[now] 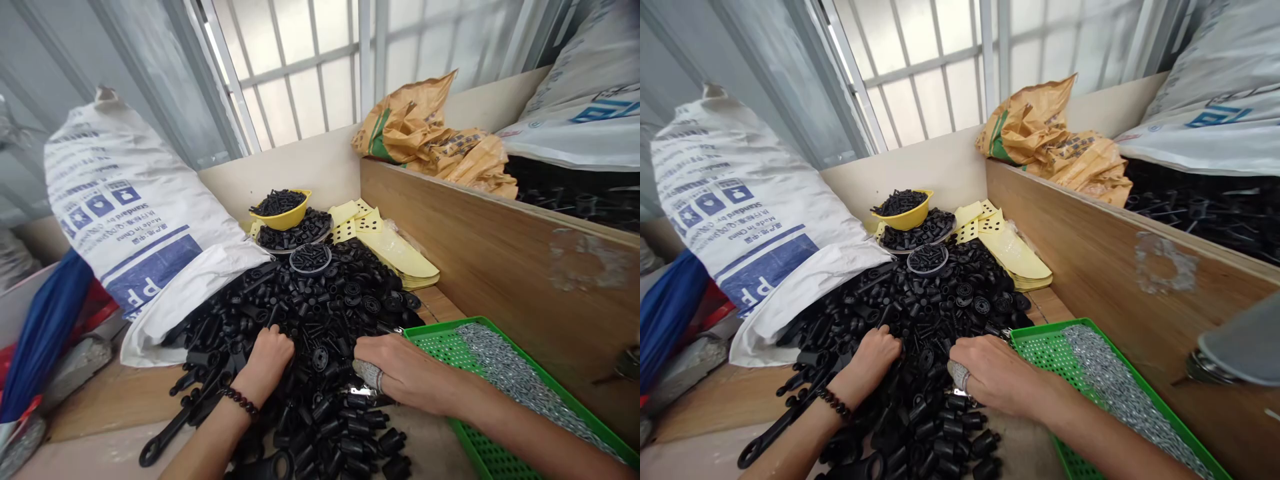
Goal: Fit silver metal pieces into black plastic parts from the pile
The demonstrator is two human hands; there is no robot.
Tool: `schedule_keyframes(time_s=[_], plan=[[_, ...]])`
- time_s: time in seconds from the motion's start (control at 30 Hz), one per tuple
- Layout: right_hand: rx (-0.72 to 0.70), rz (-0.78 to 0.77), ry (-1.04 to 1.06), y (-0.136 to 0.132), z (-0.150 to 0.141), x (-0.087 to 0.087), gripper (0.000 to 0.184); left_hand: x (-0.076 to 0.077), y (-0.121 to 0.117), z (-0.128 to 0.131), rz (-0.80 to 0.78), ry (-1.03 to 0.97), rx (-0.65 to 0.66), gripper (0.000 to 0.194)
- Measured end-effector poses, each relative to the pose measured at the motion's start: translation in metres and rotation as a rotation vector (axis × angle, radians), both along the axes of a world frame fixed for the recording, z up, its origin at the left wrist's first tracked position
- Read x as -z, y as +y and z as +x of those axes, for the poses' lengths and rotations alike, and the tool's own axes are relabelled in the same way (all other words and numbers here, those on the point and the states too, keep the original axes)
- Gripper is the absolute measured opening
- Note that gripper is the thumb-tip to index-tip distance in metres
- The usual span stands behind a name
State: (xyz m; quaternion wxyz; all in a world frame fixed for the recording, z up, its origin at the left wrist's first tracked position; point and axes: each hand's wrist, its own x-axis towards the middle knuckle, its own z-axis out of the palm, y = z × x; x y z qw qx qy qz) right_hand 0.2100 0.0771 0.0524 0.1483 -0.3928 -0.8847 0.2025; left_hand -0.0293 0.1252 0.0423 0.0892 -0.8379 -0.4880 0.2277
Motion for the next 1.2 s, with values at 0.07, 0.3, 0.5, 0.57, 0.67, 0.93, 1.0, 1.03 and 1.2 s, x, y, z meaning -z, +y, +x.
schedule_keyframes(time_s=[0.07, 0.3, 0.5, 0.57, 0.67, 0.93, 1.0, 1.03, 1.2], plan=[[0.0, 0.004, 0.009, 0.001, 0.0, 0.0, 0.019, 0.0, 0.001, -0.002, 0.012, -0.017, 0.017, 0.013], [0.013, -0.018, 0.005, 0.0, 0.003, -0.003, 0.021, 0.0, 0.002, -0.006, 0.054, -0.125, 0.037, 0.018], [0.034, -0.025, 0.02, -0.004, 0.008, -0.005, 0.022, -0.003, 0.004, -0.007, 0.076, -0.254, -0.015, 0.011], [0.038, -0.021, 0.034, -0.006, 0.011, -0.007, 0.023, -0.012, 0.003, -0.005, 0.081, -0.318, -0.036, 0.014], [0.043, -0.016, 0.053, -0.008, 0.015, -0.01, 0.024, -0.029, 0.001, 0.003, 0.079, -0.452, -0.061, 0.023], [0.098, -0.043, 0.091, -0.01, 0.022, -0.01, 0.028, -0.028, -0.011, 0.034, 0.02, -0.686, -0.117, 0.022], [0.097, -0.041, 0.09, -0.01, 0.023, -0.01, 0.028, -0.018, -0.016, 0.035, -0.017, -0.68, -0.12, 0.019], [0.097, -0.039, 0.092, -0.01, 0.023, -0.009, 0.028, -0.014, -0.018, 0.034, -0.03, -0.68, -0.118, 0.019], [0.093, -0.051, 0.108, -0.011, 0.024, -0.007, 0.027, -0.009, -0.027, 0.033, -0.051, -0.678, -0.102, 0.021]])
